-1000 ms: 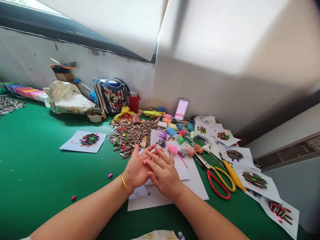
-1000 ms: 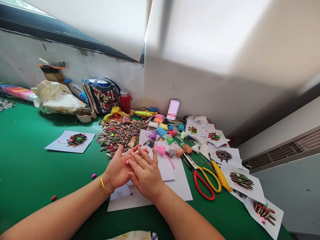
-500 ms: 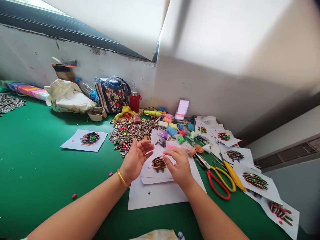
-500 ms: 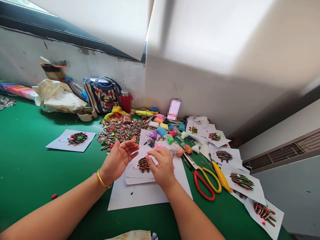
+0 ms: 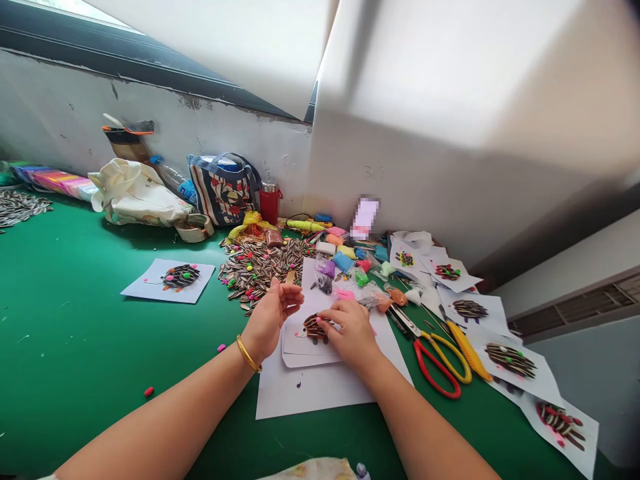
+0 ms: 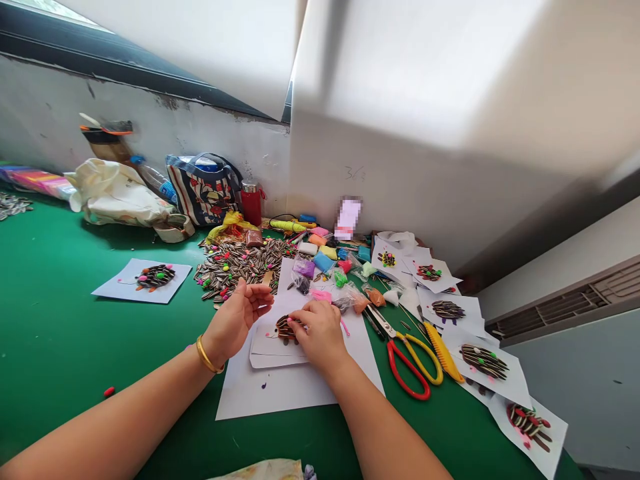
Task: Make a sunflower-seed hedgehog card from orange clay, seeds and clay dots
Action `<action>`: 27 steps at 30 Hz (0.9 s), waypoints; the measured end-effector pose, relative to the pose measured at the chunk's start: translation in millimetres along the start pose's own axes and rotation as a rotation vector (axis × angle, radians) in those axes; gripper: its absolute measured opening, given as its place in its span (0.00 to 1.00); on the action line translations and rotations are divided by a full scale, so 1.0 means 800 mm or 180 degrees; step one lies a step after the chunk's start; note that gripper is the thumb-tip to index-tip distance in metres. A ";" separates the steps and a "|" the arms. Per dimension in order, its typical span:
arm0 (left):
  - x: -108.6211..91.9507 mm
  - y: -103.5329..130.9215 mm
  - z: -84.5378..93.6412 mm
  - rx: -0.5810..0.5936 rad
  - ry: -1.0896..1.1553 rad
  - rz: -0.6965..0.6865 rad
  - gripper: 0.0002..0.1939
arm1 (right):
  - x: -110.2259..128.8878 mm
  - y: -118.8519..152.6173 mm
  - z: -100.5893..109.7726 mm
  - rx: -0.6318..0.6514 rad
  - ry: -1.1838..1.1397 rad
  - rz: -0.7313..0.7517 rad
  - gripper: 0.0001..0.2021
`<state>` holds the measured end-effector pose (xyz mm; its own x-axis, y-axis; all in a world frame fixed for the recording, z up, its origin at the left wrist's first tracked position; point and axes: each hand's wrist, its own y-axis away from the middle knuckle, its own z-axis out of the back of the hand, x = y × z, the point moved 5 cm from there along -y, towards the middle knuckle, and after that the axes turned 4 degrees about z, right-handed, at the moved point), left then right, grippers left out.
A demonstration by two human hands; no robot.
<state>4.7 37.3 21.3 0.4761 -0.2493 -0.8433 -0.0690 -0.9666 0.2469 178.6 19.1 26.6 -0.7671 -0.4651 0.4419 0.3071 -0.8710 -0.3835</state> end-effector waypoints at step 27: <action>0.003 -0.001 -0.001 0.0027 0.0027 0.0084 0.29 | 0.003 -0.001 0.000 -0.0030 -0.0056 0.0109 0.04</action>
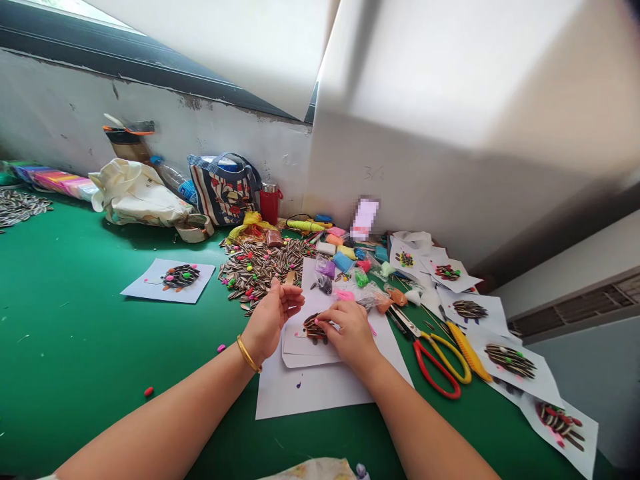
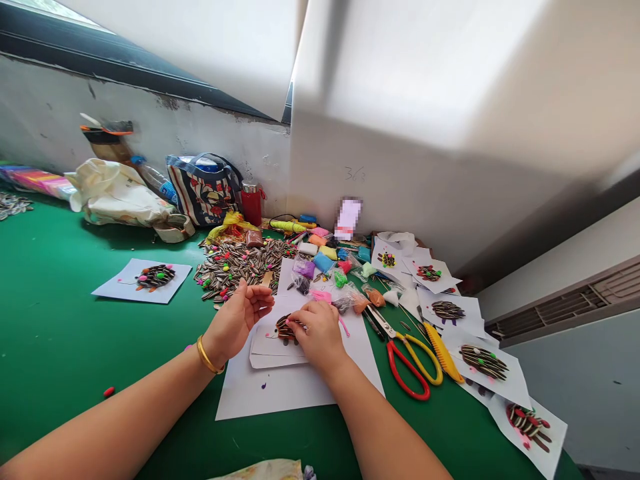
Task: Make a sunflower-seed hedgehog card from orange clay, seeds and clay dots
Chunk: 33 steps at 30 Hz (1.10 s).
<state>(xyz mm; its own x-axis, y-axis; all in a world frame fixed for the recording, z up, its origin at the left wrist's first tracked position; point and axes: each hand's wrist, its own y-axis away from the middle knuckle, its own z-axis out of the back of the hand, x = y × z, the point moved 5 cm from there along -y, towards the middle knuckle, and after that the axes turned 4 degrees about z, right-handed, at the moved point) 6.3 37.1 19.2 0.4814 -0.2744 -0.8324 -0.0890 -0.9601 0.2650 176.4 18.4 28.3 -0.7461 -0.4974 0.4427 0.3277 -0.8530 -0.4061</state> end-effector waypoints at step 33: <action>-0.001 0.004 -0.003 0.0024 0.0012 0.0068 0.28 | -0.048 -0.007 0.030 -0.0628 0.1014 -0.0139 0.14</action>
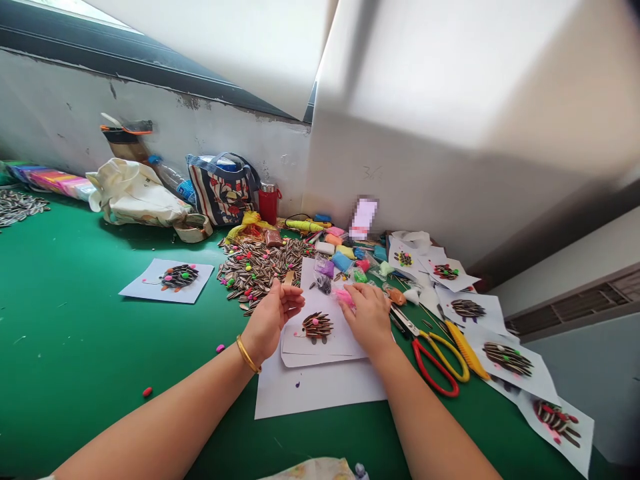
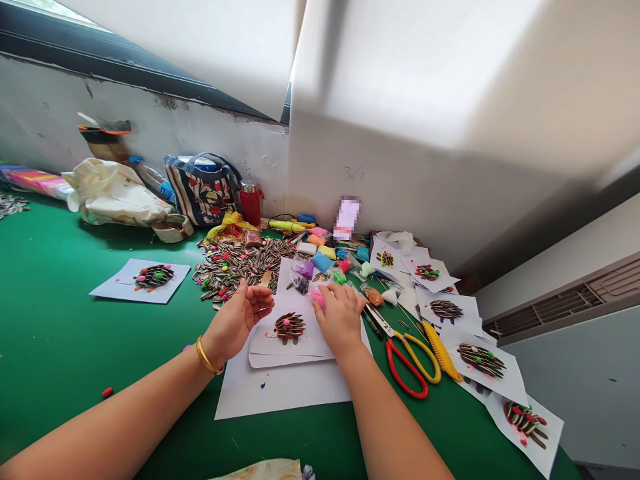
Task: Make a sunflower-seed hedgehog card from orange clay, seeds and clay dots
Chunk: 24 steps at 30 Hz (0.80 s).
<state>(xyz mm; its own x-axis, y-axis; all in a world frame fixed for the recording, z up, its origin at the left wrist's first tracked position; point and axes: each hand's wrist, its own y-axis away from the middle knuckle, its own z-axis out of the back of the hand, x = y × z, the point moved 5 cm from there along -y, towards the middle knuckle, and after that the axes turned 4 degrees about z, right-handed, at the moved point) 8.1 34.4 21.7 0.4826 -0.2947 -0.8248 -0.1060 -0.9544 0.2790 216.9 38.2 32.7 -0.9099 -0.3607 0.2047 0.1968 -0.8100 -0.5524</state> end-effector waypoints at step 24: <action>-0.019 0.034 -0.032 0.0565 -0.2896 -0.1977 0.18 | 0.053 0.010 0.017 -0.0066 -0.1149 0.0604 0.13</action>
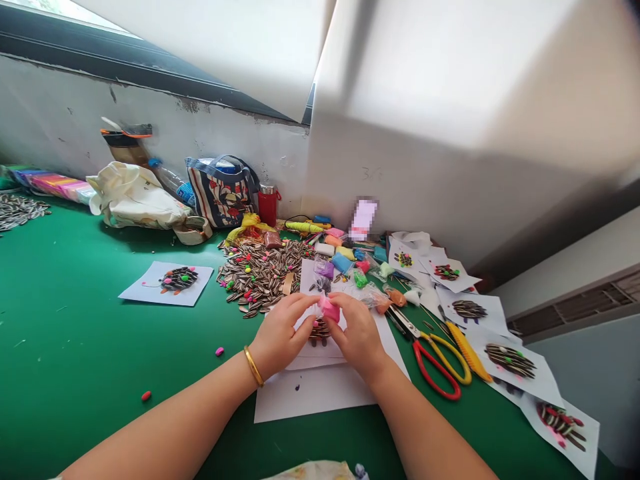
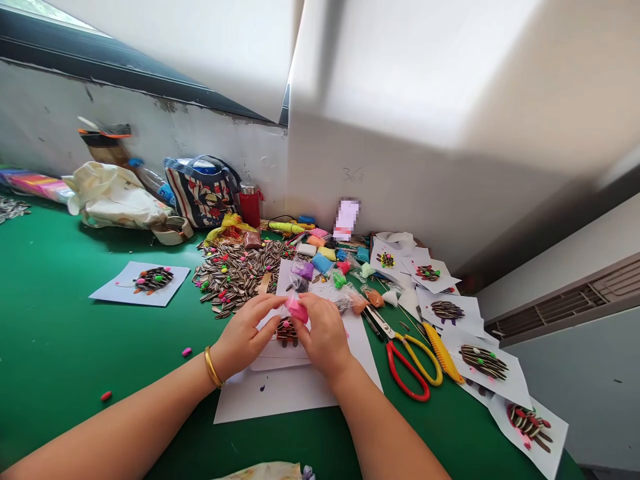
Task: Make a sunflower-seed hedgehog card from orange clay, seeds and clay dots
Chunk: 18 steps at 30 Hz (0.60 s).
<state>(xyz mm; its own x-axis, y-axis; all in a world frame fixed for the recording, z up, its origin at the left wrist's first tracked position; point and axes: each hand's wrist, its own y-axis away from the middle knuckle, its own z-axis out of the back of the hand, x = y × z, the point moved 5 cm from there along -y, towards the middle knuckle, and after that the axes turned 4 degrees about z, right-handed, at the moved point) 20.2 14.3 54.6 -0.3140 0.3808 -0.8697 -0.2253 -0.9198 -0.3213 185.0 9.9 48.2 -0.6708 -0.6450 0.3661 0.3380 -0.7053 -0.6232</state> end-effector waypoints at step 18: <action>0.015 0.000 0.005 -0.0287 -0.1260 -0.0669 0.13 | 0.002 -0.001 0.000 -0.0055 -0.0002 -0.0015 0.13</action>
<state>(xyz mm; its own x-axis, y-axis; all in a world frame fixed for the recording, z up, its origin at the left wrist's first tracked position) 12.8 19.7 45.6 -0.6024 0.5510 -0.5776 -0.2461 -0.8165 -0.5222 183.6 9.6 49.4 -0.6719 -0.6419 0.3695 0.3235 -0.7031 -0.6332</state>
